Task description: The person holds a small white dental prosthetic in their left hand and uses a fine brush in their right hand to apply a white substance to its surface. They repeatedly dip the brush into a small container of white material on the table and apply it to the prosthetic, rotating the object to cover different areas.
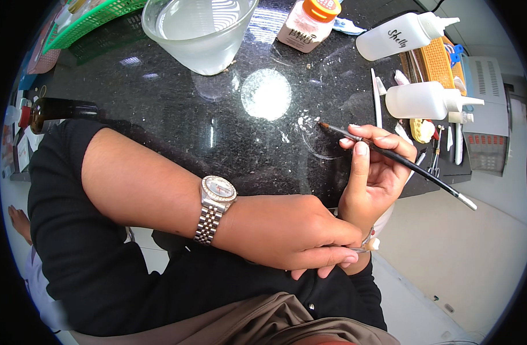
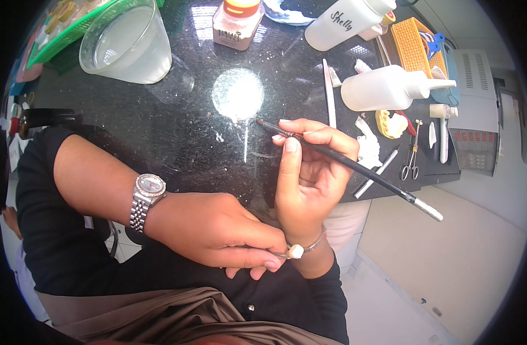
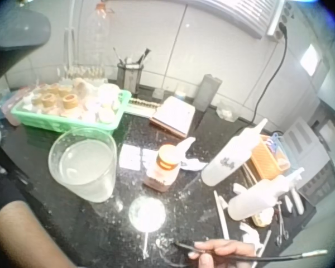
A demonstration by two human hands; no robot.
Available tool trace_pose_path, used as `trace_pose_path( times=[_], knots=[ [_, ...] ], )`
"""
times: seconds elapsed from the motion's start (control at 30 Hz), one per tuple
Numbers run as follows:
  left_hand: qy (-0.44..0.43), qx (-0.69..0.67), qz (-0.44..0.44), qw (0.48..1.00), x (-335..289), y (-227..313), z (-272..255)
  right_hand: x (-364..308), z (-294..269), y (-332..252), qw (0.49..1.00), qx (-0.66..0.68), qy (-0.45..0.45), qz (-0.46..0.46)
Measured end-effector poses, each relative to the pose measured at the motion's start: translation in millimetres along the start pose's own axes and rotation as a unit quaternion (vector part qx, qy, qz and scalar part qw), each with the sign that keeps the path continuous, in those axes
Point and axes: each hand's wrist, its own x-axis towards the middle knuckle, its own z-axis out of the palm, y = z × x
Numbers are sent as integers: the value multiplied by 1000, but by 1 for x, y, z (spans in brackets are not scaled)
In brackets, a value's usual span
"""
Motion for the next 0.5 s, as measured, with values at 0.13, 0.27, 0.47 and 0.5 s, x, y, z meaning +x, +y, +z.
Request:
trace_pose_path(
  times=[0.13,0.27,0.47,0.5],
  knots=[
    [1,4,9,1000,0,-1,0,0,-2,1,1000,7,-14,11],
    [0,0,5,1000,0,1,0,1,-2,-1,999,30,-10,17],
    [7,-12,11,1000,0,-2,1,1,2,-1,998,48,-46,16],
    [8,-13,12,1000,1,-2,1,2,2,0,997,54,-53,12]
  ],
)
